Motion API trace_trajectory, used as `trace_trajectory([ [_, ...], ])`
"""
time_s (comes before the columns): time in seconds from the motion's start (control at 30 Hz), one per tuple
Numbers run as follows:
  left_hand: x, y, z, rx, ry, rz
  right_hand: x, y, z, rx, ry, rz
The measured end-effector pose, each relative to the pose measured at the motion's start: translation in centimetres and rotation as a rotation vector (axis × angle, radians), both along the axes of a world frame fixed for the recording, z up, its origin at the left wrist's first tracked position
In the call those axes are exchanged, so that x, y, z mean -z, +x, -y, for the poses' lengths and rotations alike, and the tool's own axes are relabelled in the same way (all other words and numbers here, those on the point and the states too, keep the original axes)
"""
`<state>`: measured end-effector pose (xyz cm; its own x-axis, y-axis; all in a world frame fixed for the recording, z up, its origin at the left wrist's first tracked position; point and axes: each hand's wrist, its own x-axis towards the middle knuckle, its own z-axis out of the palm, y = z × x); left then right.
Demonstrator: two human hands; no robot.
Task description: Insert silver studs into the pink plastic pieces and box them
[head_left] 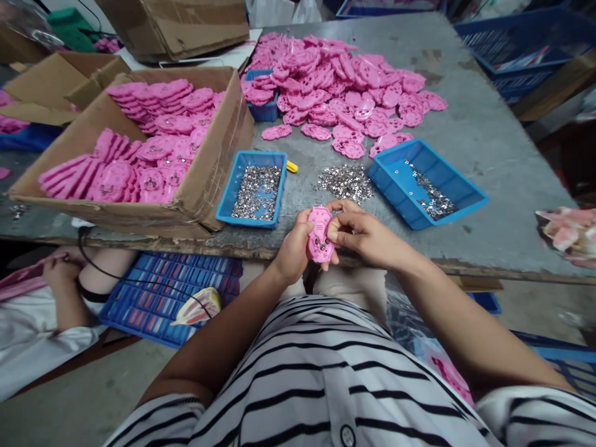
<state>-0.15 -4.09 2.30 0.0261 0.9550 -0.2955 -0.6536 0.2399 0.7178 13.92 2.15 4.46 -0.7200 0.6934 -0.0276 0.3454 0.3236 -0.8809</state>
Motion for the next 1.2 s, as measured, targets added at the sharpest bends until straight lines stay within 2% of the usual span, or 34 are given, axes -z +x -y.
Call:
trace_trajectory([
  [0.5,0.8,-0.5,-0.1,0.187,0.138,-0.137,-0.2,0.1,-0.4,-0.037,0.059,0.022],
  [0.83,0.8,-0.6,-0.6,0.221,0.077,-0.066,-0.3,0.3,-0.6,-0.061,0.085,0.046],
  [1.2,1.3,-0.6,-1.0,0.245,0.107,-0.126,-0.1,0.3,-0.8,-0.036,0.055,0.053],
])
